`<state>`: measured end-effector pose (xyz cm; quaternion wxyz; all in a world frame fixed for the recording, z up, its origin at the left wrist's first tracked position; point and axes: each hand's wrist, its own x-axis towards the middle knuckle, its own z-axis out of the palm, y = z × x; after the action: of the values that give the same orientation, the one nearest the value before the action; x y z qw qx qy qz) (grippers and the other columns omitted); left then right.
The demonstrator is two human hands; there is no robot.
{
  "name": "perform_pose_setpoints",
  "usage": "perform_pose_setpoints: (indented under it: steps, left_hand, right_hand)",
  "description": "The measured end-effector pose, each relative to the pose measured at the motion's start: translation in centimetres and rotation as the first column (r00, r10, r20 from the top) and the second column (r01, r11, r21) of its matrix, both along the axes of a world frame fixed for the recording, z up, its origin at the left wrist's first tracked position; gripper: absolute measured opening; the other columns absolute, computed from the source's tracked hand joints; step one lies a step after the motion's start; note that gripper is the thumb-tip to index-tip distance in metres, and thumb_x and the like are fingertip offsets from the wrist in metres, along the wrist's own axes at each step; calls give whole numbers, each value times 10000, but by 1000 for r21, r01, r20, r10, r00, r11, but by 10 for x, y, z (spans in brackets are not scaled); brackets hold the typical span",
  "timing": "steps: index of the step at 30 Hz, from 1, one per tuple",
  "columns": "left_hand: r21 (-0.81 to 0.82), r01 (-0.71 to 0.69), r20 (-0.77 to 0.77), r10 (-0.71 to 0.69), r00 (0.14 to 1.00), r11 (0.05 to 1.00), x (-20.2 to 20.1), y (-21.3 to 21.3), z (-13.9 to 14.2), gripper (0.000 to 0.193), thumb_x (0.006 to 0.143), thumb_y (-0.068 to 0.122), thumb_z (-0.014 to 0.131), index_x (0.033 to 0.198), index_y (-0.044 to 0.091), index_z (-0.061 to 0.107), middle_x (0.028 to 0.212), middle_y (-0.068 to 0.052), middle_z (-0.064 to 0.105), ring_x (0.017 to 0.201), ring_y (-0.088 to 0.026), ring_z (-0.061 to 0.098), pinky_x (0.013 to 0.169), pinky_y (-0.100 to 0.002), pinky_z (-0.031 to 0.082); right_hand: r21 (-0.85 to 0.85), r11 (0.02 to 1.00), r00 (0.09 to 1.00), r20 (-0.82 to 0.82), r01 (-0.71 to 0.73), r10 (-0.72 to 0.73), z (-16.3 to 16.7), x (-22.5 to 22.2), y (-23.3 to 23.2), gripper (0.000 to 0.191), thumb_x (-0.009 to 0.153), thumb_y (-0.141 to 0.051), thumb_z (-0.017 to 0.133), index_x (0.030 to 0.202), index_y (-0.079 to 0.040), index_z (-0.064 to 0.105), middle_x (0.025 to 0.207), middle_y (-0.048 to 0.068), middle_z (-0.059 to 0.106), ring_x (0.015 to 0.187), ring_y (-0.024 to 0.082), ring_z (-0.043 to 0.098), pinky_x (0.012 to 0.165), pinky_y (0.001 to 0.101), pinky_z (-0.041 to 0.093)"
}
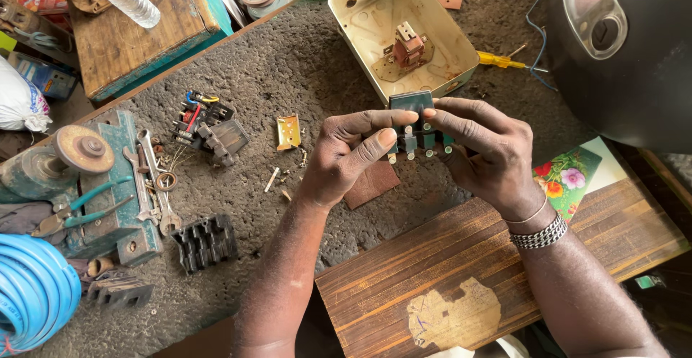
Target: The person assembles a small electrical component by hand, fitting a metal bracket onto a black plastic housing with copper terminals. They then use a yellow screwdriver to tighten screws on the terminals. The person handles several small parts and tools on a cluttered workbench.
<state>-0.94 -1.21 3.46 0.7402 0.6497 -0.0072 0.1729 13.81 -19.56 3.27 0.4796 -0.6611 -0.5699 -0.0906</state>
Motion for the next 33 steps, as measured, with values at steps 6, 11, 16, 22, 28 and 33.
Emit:
perform_pose_setpoints:
  steps: [6,11,16,22,28,33]
  left_hand:
    - [31,25,64,-27,998,999,-1,-1,3,282,1093,147,613,1334,13,671,1268,-70,728,1084,-87,678,972,-258,601]
    - [140,-4,67,-5,998,990,-1,-1,1,286,1117,183,606,1321,4,697,1172,-76,755,1002,-85,679,927,-259,597]
    - [209,-50,141,20,990,977,1,-3,4,317,1119,228,594,1339,13,669,1200,-78,731,1066,-84,666,991,-268,575]
    - [147,-105,120,88,989,983,4,-8,3,569,1075,328,566,1543,76,363,1249,-95,683,1093,-111,664,995,-274,571]
    - [-30,-67,6,68,998,997,6,-5,-3,581,1124,437,506,1417,-58,592,1172,-138,729,1037,-141,719,917,-291,632]
    - [-161,-14,-1,14,1000,987,3,-4,-4,600,1099,443,539,1405,-70,580,1177,-135,727,1018,-143,723,887,-299,637]
  right_hand:
    - [5,1000,1000,-11,1,-1,2,-2,0,596,752,90,779,1302,-127,708,1281,126,714,1110,256,759,907,335,652]
    - [11,1000,1000,-27,-4,4,1,-4,0,529,814,44,808,1306,-121,706,1287,129,716,1119,256,759,921,335,654]
    - [40,999,999,-42,-7,9,-2,-5,0,470,866,11,812,1306,-110,703,1285,137,721,1115,254,764,924,329,650]
    - [66,998,1000,-16,0,1,-3,-5,-1,458,873,20,791,1303,-112,704,1267,139,726,1093,254,769,919,329,646]
    - [39,999,1000,10,5,-5,-2,-5,-3,608,749,117,721,1308,-121,708,1276,139,728,1092,254,773,918,333,657]
    - [31,1000,1000,15,-3,2,-1,-6,-2,602,764,90,777,1316,-139,701,1294,128,721,1096,254,767,915,329,653]
